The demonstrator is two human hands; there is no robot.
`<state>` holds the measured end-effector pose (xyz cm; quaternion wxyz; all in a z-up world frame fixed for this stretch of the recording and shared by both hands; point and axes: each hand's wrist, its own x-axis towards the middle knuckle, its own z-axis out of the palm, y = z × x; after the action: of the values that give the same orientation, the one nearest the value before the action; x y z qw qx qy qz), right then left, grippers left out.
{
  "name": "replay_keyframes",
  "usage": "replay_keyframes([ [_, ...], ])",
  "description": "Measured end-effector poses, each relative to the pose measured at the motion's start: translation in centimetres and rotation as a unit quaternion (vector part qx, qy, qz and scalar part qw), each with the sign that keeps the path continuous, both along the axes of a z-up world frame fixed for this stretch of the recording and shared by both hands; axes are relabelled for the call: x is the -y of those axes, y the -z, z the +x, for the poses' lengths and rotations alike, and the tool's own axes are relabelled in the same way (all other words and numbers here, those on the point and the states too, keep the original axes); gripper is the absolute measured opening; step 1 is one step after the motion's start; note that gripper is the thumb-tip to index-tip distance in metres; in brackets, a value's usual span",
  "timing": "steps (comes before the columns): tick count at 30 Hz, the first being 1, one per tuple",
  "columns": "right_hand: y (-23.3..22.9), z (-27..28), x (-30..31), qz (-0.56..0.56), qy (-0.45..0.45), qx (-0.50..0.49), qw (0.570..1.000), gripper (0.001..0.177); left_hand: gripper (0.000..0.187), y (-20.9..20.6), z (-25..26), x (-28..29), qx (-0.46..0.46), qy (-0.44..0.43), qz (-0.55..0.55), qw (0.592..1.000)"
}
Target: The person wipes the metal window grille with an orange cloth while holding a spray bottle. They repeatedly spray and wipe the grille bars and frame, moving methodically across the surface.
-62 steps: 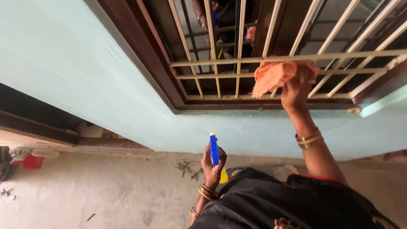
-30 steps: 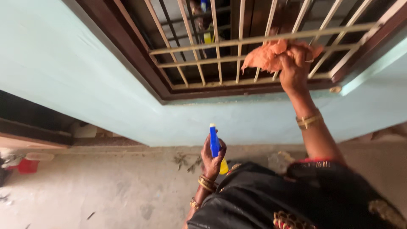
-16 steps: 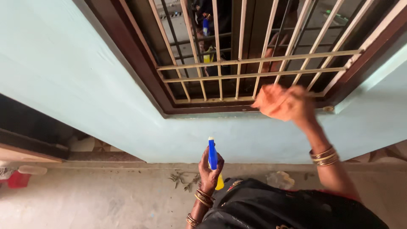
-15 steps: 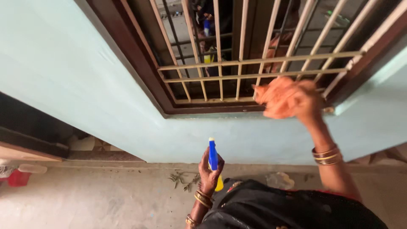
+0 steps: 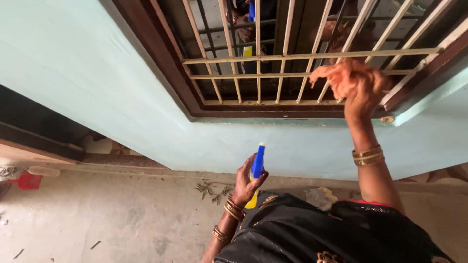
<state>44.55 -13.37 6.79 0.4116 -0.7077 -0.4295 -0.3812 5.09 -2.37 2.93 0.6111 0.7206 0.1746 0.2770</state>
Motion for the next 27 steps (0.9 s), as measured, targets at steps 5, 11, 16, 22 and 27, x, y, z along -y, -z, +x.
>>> replay_keyframes([
  [5,1.3,-5.8,0.0,-0.183,0.032,-0.022,0.982,0.016,0.073,-1.2,0.5,-1.2,-0.019,0.004,0.042,0.999],
  [11,-5.1,-7.5,-1.6,-0.128,-0.169,-0.102,0.972,0.03,0.071,-1.8,0.4,-0.9,-0.01,-0.001,0.075,0.997],
  [16,-8.4,-7.3,-8.1,-0.03,-0.08,0.098,0.991,0.028,0.071,-2.5,0.4,-1.0,-0.002,0.016,-0.012,1.0],
  [22,-4.7,-8.8,-10.9,-0.023,0.009,0.183,0.983,0.014,0.072,-2.1,0.5,-2.5,-0.026,0.023,0.098,0.995],
  [27,0.3,-8.0,-9.2,-0.122,-0.182,-0.012,0.976,0.014,0.068,-1.5,0.3,-2.9,0.036,-0.029,0.164,0.985],
])
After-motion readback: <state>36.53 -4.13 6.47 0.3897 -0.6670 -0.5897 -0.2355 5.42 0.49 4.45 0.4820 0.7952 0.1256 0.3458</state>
